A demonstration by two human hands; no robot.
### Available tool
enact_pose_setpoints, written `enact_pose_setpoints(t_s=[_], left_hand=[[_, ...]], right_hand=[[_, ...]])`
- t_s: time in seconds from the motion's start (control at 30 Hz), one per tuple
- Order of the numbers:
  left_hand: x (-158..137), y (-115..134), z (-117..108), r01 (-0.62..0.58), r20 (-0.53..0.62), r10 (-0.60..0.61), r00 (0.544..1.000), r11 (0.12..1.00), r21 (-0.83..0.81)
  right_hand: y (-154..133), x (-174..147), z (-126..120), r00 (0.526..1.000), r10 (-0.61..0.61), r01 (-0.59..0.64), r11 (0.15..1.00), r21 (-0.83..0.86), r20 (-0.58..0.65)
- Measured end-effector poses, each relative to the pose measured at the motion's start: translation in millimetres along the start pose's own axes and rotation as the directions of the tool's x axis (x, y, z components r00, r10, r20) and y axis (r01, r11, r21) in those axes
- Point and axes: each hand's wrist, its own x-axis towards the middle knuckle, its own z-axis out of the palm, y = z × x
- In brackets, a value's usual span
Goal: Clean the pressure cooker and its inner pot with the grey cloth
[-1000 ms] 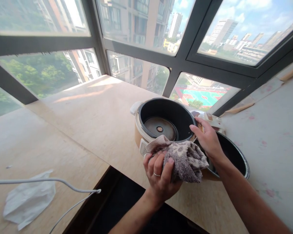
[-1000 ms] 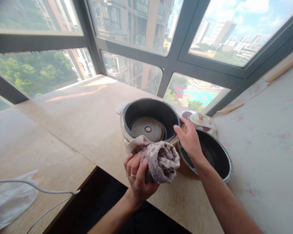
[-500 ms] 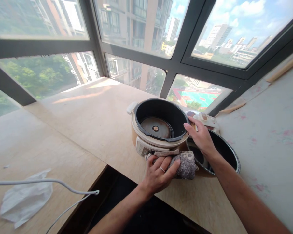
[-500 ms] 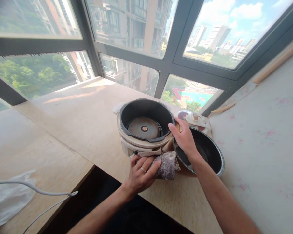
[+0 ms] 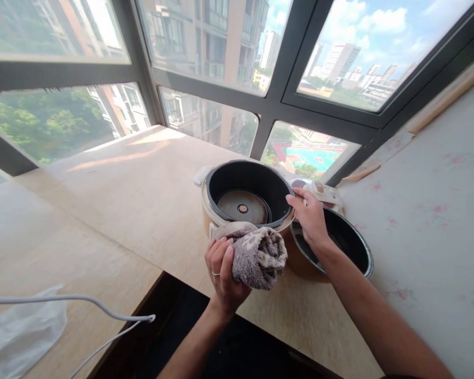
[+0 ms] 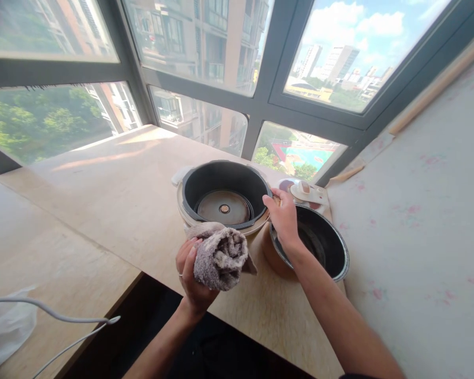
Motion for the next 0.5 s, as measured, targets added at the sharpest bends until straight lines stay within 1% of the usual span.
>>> enact_pose_setpoints(t_s=[0.1, 0.17, 0.23, 0.3, 0.37, 0.43, 0.5], left_hand=[[-1.3, -9.2, 1.8, 0.056, -0.085, -0.053, 0.995, 0.998, 0.029], [-2.7, -17.4, 0.3, 0.122, -0.134, -0.110, 0.985, 0.988, 0.090], [-1.4, -26.7, -3.0, 0.206, -0.207, -0.174, 0.963, 0.968, 0.141], [4.5, -36.4, -7.4, 0.299, -0.301, -0.241, 0.923, 0.940, 0.166], [14.6, -46.1, -12.0, 0.395, -0.384, -0.314, 0.868, 0.906, 0.151], [26.3, -55.1, -15.6, 0.470, -0.438, -0.381, 0.814, 0.875, 0.113], [35.0, -61.4, -16.9, 0.516, -0.467, -0.429, 0.773, 0.854, 0.070]], right_hand=[[-4.8, -8.5, 2.8, 1.000, 0.029, -0.029, 0.999, 0.028, 0.002], [-9.2, -16.9, 7.0, 1.000, 0.027, -0.027, 0.999, 0.036, -0.007], [-14.6, -28.0, 12.5, 1.000, 0.018, -0.017, 0.999, 0.044, -0.012], [-21.0, -42.2, 18.5, 1.000, 0.009, -0.009, 0.999, 0.048, -0.013], [-27.9, -59.1, 24.3, 1.000, 0.009, -0.008, 0.999, 0.043, -0.006], [-33.9, -76.9, 29.4, 1.000, 0.020, -0.021, 0.999, 0.030, 0.006], [-37.9, -92.7, 33.5, 0.999, 0.002, -0.004, 1.000, 0.027, 0.045]])
